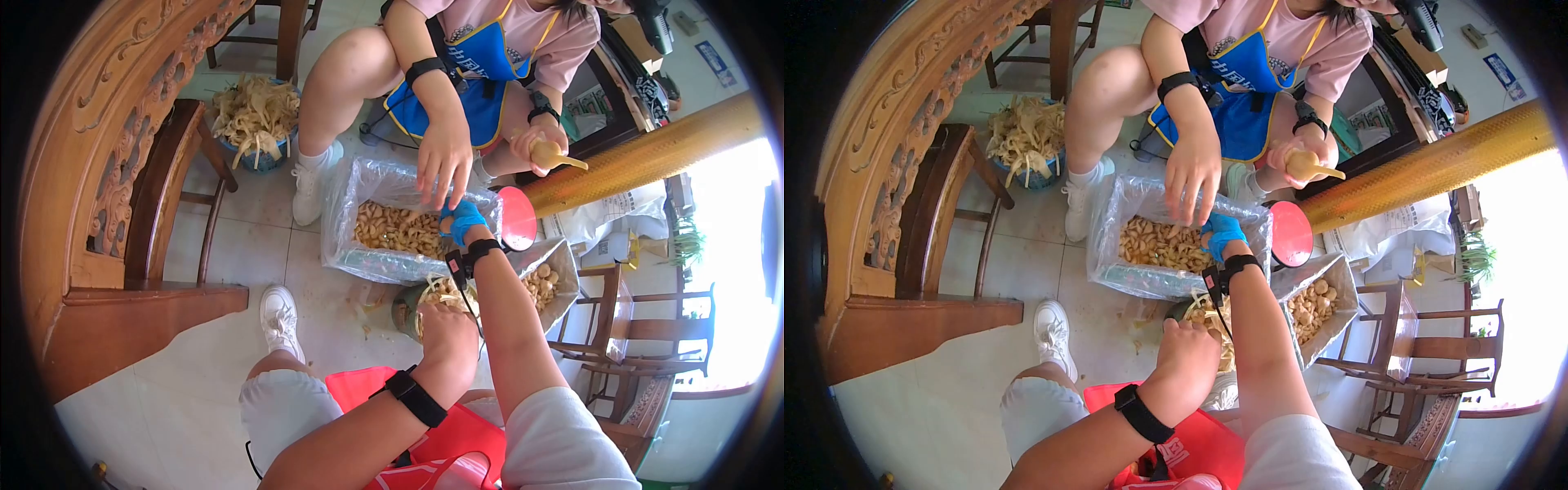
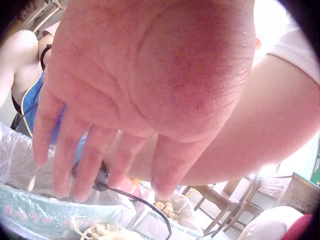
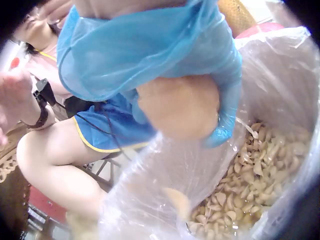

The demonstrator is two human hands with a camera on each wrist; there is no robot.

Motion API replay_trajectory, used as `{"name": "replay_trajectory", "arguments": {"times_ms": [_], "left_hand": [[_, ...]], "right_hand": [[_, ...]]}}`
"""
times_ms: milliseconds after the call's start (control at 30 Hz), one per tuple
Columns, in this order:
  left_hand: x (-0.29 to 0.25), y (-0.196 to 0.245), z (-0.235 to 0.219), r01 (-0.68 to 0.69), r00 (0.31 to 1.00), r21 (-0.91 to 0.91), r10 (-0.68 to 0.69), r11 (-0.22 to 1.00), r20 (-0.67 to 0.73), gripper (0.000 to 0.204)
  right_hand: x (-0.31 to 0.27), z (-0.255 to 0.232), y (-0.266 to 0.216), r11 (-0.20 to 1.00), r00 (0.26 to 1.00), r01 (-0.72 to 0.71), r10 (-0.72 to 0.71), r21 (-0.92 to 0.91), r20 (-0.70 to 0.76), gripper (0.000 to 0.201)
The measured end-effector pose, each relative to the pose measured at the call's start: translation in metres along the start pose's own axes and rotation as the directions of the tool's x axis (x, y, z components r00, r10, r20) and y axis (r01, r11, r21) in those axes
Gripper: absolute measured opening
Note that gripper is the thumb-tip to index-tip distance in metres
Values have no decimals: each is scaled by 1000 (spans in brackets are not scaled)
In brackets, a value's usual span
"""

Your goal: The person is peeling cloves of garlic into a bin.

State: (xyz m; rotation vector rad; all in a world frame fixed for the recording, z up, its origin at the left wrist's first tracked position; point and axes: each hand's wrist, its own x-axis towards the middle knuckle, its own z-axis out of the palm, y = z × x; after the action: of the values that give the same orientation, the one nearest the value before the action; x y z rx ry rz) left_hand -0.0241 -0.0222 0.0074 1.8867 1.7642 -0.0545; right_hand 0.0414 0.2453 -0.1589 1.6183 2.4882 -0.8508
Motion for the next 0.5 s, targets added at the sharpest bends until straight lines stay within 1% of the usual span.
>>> {"name": "replay_trajectory", "arguments": {"times_ms": [33,67,100,133,167,233,267,300,333,367,433,467,500], "left_hand": [[0,0,0,-3,1000,-4,3,1000,9,32],[0,0,0,-3,1000,-4,3,1000,10,32],[1,0,0,-4,1000,-9,4,1000,14,32],[1,0,0,-4,1000,-14,4,1000,18,32],[2,0,1,-5,1000,-14,5,1000,18,32],[2,0,3,2,1000,-7,-2,1000,7,33],[2,0,3,2,1000,-7,-2,1000,8,33],[1,0,3,2,1000,-2,-2,1000,2,33],[1,0,3,3,1000,4,-3,1000,-3,33],[1,-1,3,2,1000,4,-2,1000,-3,33],[1,-2,1,-8,1000,-9,8,1000,24,33],[1,-3,0,-8,1000,-9,8,1000,24,33],[0,-3,-1,-12,999,-6,12,1000,31,32]], "right_hand": [[4,3,5,988,999,-50,47,148,22,15],[6,6,8,988,999,-50,48,148,23,15],[9,10,11,998,998,51,-52,-46,-22,13],[11,13,14,960,986,143,-159,-242,-47,12],[21,19,27,960,986,143,-158,-242,-47,12],[45,32,57,991,995,101,-100,-91,18,11],[46,33,60,991,995,100,-99,-91,18,11],[45,35,62,997,998,55,-55,57,8,11],[45,36,65,979,1000,10,-11,204,4,12],[41,33,60,979,1000,9,-10,205,4,12],[35,29,49,926,994,-111,100,360,49,15],[35,30,48,926,994,-110,99,360,49,15],[35,31,46,994,1000,10,-12,105,17,12]]}}
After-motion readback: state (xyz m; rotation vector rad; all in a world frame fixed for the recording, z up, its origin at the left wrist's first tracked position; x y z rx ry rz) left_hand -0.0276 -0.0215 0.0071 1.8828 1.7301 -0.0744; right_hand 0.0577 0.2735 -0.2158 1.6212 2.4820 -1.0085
